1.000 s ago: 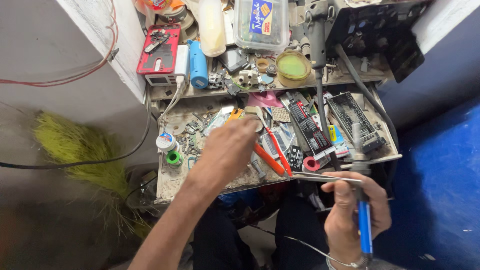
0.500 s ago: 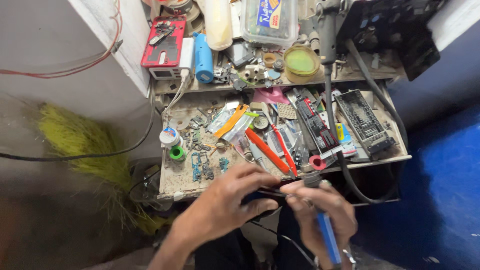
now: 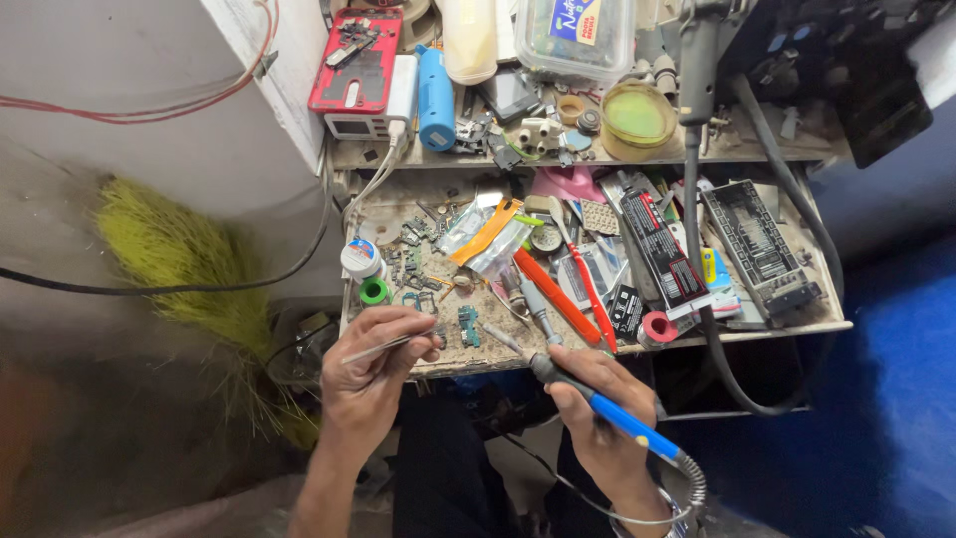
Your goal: The person uses a soldering iron and tweezers to work on a small electronic component on a cluttered workbench. They repeatedly apply heat to the component while holding it steady, occasionally adjusting its position. The workspace contains various tools and electronic parts.
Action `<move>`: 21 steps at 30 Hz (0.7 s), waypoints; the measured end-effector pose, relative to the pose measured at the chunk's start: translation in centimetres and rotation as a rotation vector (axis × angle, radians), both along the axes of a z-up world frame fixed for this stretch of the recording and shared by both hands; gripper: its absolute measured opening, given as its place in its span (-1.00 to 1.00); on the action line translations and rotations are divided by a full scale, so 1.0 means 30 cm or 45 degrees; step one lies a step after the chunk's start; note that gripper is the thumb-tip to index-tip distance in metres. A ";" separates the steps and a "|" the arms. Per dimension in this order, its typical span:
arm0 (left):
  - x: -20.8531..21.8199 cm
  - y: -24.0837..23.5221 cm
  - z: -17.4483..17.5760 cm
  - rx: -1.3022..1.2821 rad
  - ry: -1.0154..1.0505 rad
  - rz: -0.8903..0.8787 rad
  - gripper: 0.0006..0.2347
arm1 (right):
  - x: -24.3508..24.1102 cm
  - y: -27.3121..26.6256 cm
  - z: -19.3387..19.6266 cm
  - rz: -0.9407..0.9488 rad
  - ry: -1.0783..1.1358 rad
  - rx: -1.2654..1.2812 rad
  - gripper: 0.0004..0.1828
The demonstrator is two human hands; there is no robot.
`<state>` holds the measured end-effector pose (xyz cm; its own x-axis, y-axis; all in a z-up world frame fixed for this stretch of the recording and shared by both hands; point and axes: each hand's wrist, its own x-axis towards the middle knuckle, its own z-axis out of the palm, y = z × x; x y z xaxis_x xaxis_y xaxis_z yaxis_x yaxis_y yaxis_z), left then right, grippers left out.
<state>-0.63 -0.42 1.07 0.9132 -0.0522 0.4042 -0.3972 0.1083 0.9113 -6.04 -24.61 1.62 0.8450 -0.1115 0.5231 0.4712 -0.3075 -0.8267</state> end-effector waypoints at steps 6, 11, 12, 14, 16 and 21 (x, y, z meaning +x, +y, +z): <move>0.018 -0.008 -0.020 0.219 -0.044 0.101 -0.86 | 0.047 -0.010 -0.004 -0.045 -0.030 -0.096 -0.72; 0.010 -0.022 -0.015 0.155 0.076 0.132 -0.89 | 0.072 0.002 -0.018 -0.032 0.076 0.000 -0.73; 0.009 -0.024 -0.015 0.199 0.082 0.161 -0.89 | 0.078 0.004 -0.022 -0.011 0.085 0.009 -0.75; 0.007 -0.025 -0.015 0.286 0.096 0.217 -0.89 | 0.086 0.000 -0.031 0.028 0.047 0.002 -0.79; 0.008 -0.026 -0.017 0.315 0.012 0.226 -0.88 | 0.097 -0.008 -0.038 0.066 -0.045 -0.027 -0.82; 0.012 -0.027 -0.018 0.296 -0.033 0.188 -0.87 | 0.106 -0.020 -0.045 0.045 0.035 -0.015 -0.84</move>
